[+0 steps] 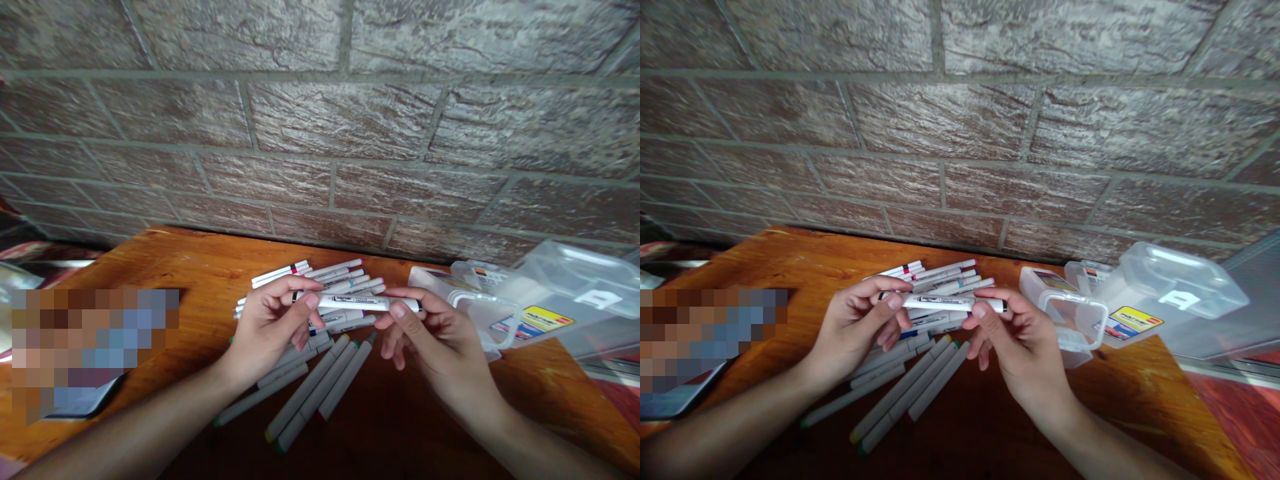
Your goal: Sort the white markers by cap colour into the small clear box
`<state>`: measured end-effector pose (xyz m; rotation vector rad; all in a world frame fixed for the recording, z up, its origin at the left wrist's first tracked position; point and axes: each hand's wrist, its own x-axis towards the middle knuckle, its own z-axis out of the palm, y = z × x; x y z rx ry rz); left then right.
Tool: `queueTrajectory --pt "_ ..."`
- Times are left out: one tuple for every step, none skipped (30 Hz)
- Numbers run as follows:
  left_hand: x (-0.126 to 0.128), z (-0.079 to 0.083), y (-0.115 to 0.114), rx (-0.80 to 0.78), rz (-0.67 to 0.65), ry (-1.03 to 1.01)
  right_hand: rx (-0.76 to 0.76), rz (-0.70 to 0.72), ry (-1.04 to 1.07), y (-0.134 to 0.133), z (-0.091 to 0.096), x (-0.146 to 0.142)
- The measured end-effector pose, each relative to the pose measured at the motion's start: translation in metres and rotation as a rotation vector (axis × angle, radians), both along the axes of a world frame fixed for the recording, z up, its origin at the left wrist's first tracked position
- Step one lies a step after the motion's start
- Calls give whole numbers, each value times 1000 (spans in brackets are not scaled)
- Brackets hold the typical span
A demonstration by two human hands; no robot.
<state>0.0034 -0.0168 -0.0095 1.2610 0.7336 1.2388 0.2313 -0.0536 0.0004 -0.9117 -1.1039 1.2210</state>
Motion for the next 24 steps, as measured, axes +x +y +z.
queueTrajectory --pt "0 0 0 -4 2 5 11 -1 -5 0 -1 0" --pt "0 0 -1 -9 4 10 17 -1 -10 0 -1 0" --pt "0 0 -1 -15 5 15 19 1 -14 0 -1 1" --pt "0 0 -2 -21 6 19 18 3 -17 0 -2 1" --pt "0 0 -2 -28 6 22 15 4 -19 0 -2 1" --pt "0 0 -2 -33 8 24 14 7 -21 0 -1 1" --pt "1 0 -2 -36 10 26 10 10 -23 -1 -1 1" --pt "1 0 -2 -38 13 29 6 12 -24 -1 0 1" --pt "1 0 -2 -39 17 34 1 15 -25 -1 0 0" --pt "1 0 -1 -37 21 40 -4 17 -27 -2 1 0" --pt "1 -1 -1 -32 27 47 -8 17 -27 -2 2 0" --pt "1 -1 -1 -24 36 55 -11 17 -29 -3 2 0" --pt "0 -1 -1 -14 49 64 -13 18 -32 -3 3 -1" --pt "0 -1 -1 -2 63 72 -12 19 -36 -3 3 -1" --pt "0 0 -1 10 77 78 -13 18 -38 -4 4 -1" --pt "0 0 -1 19 86 82 -15 17 -40 -4 4 -1" --pt "0 1 -1 25 90 85 -16 15 -40 -4 4 -1" --pt "0 2 -2 26 92 85 -19 13 -38 -3 5 -1" --pt "0 2 -2 26 94 82 -22 8 -35 -3 5 -2" --pt "1 3 -2 23 94 80 -25 5 -31 -3 6 -2" --pt "1 3 -2 20 95 75 -29 3 -29 -3 7 -2" --pt "1 2 -2 18 96 69 -34 2 -28 -3 8 -2" --pt "1 2 -2 17 93 62 -41 1 -29 -3 8 -2" --pt "0 1 -1 18 89 53 -46 0 -29 -3 9 -2"
